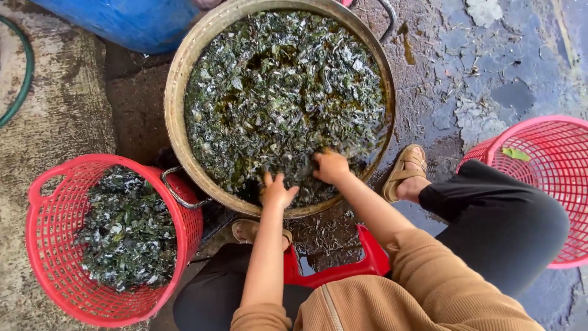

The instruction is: Washing and transferring wet leaves from a large basin to a plastic basket.

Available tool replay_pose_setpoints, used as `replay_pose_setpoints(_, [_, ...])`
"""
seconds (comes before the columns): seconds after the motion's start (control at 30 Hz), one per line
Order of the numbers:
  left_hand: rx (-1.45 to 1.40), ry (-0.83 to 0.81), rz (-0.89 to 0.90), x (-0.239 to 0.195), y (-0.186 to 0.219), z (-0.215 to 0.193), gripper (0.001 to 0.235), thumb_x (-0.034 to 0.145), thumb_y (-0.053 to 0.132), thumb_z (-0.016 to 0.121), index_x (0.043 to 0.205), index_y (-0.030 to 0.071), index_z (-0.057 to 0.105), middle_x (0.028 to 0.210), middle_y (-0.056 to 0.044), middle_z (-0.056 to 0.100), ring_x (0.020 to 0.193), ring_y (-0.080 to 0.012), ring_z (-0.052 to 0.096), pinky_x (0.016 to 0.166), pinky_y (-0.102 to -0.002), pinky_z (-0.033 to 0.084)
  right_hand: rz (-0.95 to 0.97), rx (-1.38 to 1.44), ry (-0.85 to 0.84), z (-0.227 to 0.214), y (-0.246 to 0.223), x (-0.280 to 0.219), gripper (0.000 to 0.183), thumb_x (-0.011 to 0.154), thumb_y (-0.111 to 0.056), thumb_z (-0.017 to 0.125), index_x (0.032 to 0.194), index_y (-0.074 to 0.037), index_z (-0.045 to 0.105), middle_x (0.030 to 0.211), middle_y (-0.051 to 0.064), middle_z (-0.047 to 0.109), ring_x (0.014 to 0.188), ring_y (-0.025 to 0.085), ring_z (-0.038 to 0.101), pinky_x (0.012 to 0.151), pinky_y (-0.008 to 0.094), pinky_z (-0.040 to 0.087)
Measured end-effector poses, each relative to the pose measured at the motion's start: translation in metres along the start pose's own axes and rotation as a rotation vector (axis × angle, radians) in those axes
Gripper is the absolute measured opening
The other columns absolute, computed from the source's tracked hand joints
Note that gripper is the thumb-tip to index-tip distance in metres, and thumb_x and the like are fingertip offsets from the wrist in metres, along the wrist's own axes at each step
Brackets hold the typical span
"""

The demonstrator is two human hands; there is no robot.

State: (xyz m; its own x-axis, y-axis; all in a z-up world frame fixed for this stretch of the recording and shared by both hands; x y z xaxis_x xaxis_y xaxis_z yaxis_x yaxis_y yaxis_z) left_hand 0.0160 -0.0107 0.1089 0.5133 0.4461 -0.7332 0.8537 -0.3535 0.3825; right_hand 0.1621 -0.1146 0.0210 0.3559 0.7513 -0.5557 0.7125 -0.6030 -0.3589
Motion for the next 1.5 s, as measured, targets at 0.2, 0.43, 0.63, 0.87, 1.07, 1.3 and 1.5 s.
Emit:
replay_pose_setpoints(0.2, [0.116, 0.029, -0.221, 0.114, -0.079, 0.071, 0.043, 0.09, 0.035, 0.063, 0.125, 0.011, 0.071, 0.127, -0.018, 0.065, 0.115, -0.0401, 0.069, 0.091, -0.054, 0.057, -0.109, -0.128, -0.028, 0.054, 0.011, 0.031, 0.029, 0.082, -0.029, 0.072, 0.108, -0.018, 0.08, 0.122, 0.01, 0.066, 0.116, 0.034, 0.065, 0.096, 0.052, 0.053])
replay_pose_setpoints(0.43, [0.185, -0.175, -0.379, 0.125, -0.076, 0.062, 0.049, 0.1, 0.032, 0.05, 0.134, -0.001, 0.063, 0.144, -0.021, 0.059, 0.136, -0.0344, 0.056, 0.112, -0.048, 0.046, -0.108, 0.04, -0.126, 0.101, 0.023, 0.078, 0.025, 0.087, -0.015, 0.057, 0.092, 0.004, 0.073, 0.096, 0.025, 0.072, 0.096, 0.041, 0.072, 0.086, 0.053, 0.058])
replay_pose_setpoints(0.63, [0.199, -0.26, -0.352, 0.132, -0.093, 0.057, 0.044, 0.096, 0.021, 0.049, 0.123, -0.008, 0.069, 0.13, -0.027, 0.066, 0.127, -0.038, 0.063, 0.103, -0.048, 0.052, 0.025, 0.05, -0.026, 0.084, -0.023, 0.041, 0.024, 0.084, -0.017, 0.061, 0.092, -0.002, 0.078, 0.091, 0.016, 0.076, 0.094, 0.035, 0.075, 0.077, 0.049, 0.062])
replay_pose_setpoints(0.87, [0.026, -0.187, -0.025, 0.094, -0.073, 0.015, 0.049, 0.095, 0.029, 0.053, 0.124, -0.007, 0.068, 0.133, -0.029, 0.064, 0.134, -0.0414, 0.056, 0.112, -0.054, 0.046, -0.091, 0.319, -0.042, -0.028, -0.015, -0.013, 0.037, 0.084, -0.024, 0.064, 0.117, -0.019, 0.078, 0.112, 0.006, 0.078, 0.113, 0.031, 0.071, 0.095, 0.047, 0.057])
replay_pose_setpoints(1.07, [-1.609, -0.071, -0.494, 0.004, -0.101, -0.065, 0.104, 0.092, 0.04, 0.063, 0.165, 0.003, -0.001, 0.164, -0.03, -0.028, 0.155, -0.0478, -0.015, 0.11, -0.081, 0.005, 0.637, 1.139, 0.063, -0.096, 0.053, -0.065, 0.088, 0.082, -0.045, 0.084, 0.153, -0.008, 0.045, 0.152, 0.029, 0.045, 0.134, 0.056, 0.047, 0.097, 0.068, 0.048])
replay_pose_setpoints(1.3, [-1.584, -0.037, -0.555, 0.053, -0.038, 0.041, 0.089, 0.099, 0.051, 0.054, 0.164, 0.008, 0.009, 0.171, -0.02, -0.007, 0.158, -0.0396, 0.004, 0.124, -0.072, 0.009, 0.695, 1.207, -0.009, -0.028, 0.033, -0.021, 0.084, 0.084, -0.049, 0.082, 0.15, -0.009, 0.049, 0.157, 0.023, 0.041, 0.144, 0.043, 0.041, 0.093, 0.078, 0.037])
replay_pose_setpoints(1.5, [-1.224, -0.194, -0.33, -0.003, 0.004, 0.005, 0.105, 0.094, 0.081, 0.02, 0.166, 0.008, -0.005, 0.169, -0.026, -0.015, 0.155, -0.0472, -0.011, 0.117, -0.074, -0.007, 0.549, 1.161, -0.038, -0.021, 0.019, -0.039, 0.092, 0.093, -0.058, 0.074, 0.158, -0.008, 0.032, 0.162, 0.02, 0.034, 0.15, 0.04, 0.032, 0.11, 0.069, 0.027])
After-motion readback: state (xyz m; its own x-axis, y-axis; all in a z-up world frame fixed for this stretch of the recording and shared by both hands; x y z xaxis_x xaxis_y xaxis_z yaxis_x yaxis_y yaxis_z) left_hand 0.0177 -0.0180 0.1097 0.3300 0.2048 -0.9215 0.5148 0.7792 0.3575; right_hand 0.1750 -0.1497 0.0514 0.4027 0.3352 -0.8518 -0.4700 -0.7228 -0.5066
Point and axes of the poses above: each hand's wrist, its own x-axis towards the middle knuckle, its own z-axis out of the palm, y = z × x, the point moved 1 cm from there along x, towards the middle knuckle
